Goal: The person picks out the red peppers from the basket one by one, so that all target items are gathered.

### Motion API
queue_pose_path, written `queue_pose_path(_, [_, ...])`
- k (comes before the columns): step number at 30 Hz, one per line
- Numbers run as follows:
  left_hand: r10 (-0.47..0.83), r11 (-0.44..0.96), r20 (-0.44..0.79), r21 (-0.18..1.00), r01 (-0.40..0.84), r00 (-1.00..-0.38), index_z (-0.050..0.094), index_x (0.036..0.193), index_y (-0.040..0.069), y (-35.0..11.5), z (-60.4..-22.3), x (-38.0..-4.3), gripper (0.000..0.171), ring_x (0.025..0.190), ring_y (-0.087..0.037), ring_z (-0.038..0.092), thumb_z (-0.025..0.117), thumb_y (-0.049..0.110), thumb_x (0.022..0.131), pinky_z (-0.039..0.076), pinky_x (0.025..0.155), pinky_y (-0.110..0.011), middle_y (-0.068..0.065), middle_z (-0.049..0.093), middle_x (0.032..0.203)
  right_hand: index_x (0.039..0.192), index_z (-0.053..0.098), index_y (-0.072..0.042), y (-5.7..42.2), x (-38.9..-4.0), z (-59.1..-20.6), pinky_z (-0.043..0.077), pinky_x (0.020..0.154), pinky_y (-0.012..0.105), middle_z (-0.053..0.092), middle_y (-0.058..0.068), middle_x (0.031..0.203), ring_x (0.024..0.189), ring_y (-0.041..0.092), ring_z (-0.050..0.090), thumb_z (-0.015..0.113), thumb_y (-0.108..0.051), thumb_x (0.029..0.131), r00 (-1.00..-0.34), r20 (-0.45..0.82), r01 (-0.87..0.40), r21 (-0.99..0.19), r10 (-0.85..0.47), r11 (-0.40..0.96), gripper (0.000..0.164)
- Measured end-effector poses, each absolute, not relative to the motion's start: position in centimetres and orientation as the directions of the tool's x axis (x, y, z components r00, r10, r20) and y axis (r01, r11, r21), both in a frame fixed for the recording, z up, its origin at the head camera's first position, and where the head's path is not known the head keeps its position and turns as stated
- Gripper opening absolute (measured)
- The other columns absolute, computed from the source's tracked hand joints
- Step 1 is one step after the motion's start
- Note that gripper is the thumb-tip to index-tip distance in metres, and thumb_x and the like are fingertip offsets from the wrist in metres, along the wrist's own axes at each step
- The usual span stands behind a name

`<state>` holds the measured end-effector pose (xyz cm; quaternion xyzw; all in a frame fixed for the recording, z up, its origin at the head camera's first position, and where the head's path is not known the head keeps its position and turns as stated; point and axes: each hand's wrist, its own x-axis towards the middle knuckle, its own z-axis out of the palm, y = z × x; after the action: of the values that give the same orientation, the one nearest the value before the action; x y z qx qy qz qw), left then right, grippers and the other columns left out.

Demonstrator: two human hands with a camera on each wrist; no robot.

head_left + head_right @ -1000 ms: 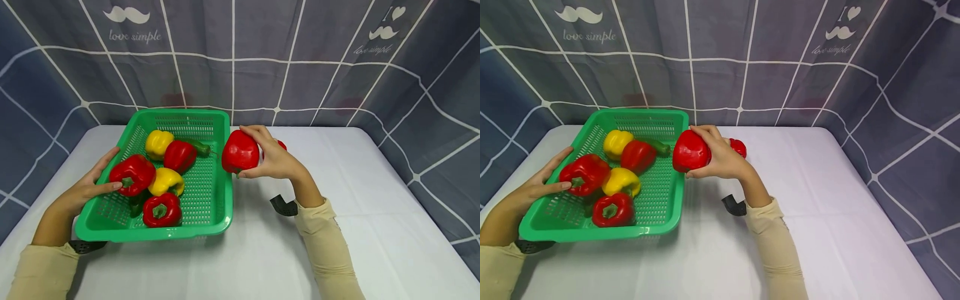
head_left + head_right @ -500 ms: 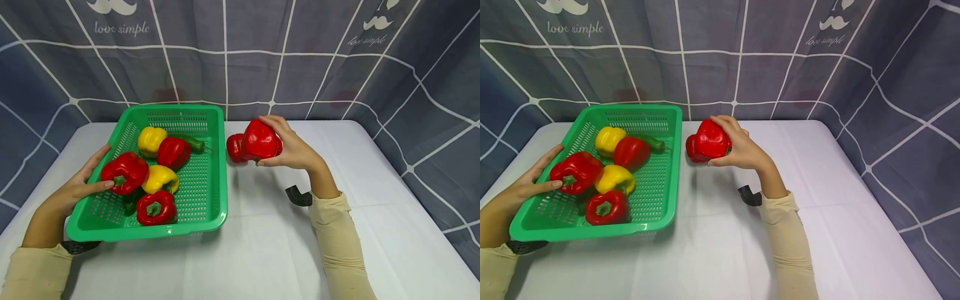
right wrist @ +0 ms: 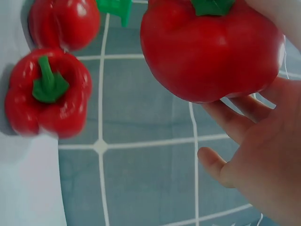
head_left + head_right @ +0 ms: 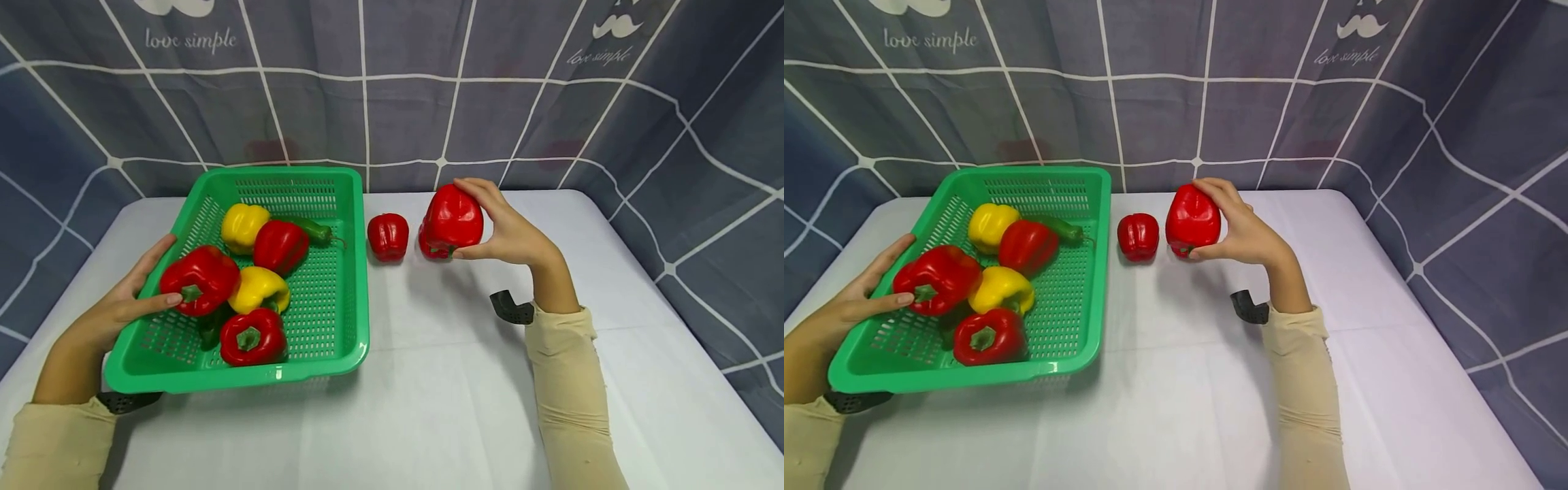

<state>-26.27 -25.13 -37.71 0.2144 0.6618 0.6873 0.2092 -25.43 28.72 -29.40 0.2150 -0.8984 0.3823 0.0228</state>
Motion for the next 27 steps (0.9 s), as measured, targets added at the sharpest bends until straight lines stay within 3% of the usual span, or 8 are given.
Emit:
queue_pose_path(10, [0.568,-0.041,0.023,0.999,0.0,-0.822,0.003,0.147,0.03,-25.1,-37.7,-26.3,0.079,0.097,-0.01,0.062,0.041,-0.007,0.089,0.056,0.063,-0.037,0.008,0.027,0.133,0.143,0.029,-0.024,31.2,-25.9,-29.7,0.041,0.095,0.054,0.026,0.0,0.143,0.129,0.023,0.028,0.082,-0.011,0.064,-0.948,0.164,-0.307,-0.694,-0.272,0.651,0.096])
queue_pose_path(21, [0.557,-0.031,-0.002,0.999,-0.024,-0.831,0.003,0.147,0.031,-25.1,-37.5,-26.1,0.079,0.094,-0.012,0.064,0.042,-0.006,0.089,0.055,0.061,-0.04,0.011,0.034,0.13,0.142,0.028,-0.032,33.0,-26.7,-30.3,0.042,0.094,0.053,0.022,-0.004,0.145,0.13,0.025,0.026,0.08,-0.012,0.066,-0.971,0.102,-0.22,-0.739,-0.217,0.637,0.095])
queue_pose_path(27, [0.564,-0.044,0.012,0.999,-0.016,-0.826,0.003,0.147,0.029,-25.0,-37.5,-26.2,0.079,0.096,-0.011,0.063,0.041,-0.007,0.089,0.056,0.063,-0.037,0.01,0.032,0.131,0.144,0.025,-0.027,33.9,-27.2,-30.8,0.04,0.097,0.053,0.019,-0.002,0.147,0.131,0.027,0.026,0.079,-0.006,0.066,-0.979,0.066,-0.174,-0.764,-0.194,0.621,0.097])
